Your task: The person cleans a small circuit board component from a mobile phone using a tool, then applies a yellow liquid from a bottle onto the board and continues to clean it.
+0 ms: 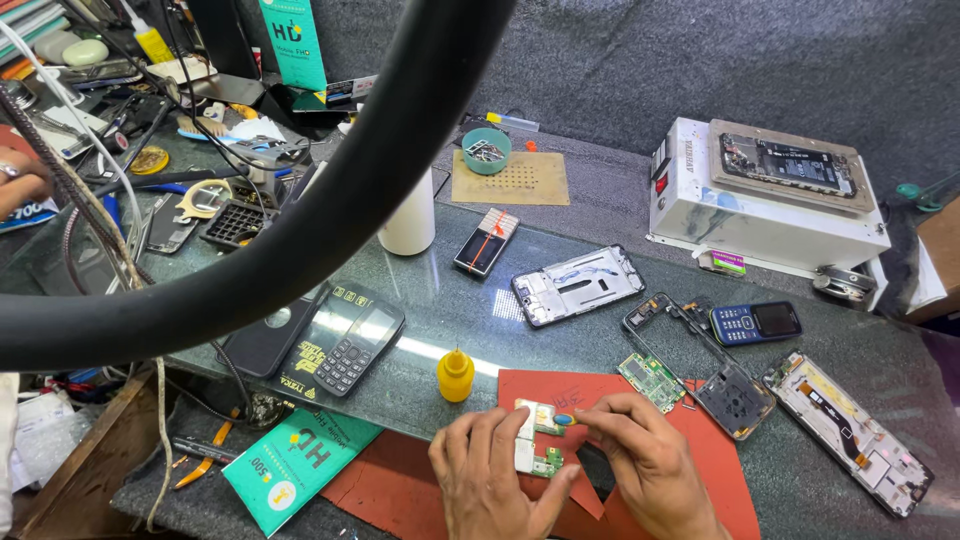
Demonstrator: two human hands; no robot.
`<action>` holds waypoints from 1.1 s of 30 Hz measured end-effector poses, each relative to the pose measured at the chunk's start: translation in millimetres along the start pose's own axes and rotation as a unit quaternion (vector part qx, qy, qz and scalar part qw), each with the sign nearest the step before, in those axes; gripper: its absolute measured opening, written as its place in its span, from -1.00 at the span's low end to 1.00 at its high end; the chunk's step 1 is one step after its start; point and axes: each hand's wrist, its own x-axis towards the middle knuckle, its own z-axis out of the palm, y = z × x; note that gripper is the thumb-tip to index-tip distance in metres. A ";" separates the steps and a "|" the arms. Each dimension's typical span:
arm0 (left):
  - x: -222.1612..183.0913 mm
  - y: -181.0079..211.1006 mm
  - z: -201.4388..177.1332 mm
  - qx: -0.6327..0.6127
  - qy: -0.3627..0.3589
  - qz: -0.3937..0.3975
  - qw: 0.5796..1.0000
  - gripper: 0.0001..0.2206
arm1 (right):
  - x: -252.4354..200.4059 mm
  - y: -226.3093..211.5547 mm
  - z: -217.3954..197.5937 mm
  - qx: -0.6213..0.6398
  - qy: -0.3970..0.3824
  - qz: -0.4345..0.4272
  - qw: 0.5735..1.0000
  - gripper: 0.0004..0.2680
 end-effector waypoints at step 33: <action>-8.6 -51.0 -5.3 -0.071 -0.054 0.152 0.984 -0.49 | 0.5 -10.5 -8.2 -0.166 -0.115 -0.149 0.968 -0.68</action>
